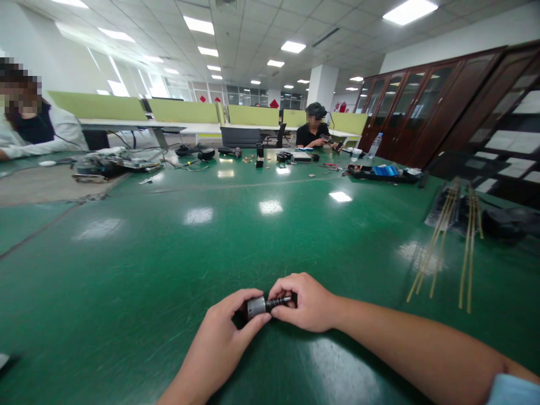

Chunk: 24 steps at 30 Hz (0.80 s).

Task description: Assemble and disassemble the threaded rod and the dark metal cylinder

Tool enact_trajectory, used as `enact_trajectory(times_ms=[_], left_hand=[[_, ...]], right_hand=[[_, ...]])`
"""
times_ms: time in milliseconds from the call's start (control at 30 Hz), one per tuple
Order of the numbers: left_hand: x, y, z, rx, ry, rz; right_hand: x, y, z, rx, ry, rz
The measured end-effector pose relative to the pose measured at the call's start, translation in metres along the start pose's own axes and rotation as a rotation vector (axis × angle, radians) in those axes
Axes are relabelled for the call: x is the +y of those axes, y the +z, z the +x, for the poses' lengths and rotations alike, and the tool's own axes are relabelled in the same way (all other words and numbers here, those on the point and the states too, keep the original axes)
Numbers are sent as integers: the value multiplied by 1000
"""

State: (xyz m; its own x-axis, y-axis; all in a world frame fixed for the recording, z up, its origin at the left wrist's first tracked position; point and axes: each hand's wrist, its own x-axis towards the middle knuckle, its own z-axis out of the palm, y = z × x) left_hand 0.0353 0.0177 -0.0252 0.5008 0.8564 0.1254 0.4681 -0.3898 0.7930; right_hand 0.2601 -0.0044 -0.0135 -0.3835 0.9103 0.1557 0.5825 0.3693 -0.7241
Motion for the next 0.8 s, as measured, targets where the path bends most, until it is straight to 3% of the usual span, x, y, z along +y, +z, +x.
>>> enact_trajectory(times_ms=[800], left_hand=[[1, 0, -1, -10, -18, 7]], right_hand=[[4, 1, 0, -4, -17, -53]])
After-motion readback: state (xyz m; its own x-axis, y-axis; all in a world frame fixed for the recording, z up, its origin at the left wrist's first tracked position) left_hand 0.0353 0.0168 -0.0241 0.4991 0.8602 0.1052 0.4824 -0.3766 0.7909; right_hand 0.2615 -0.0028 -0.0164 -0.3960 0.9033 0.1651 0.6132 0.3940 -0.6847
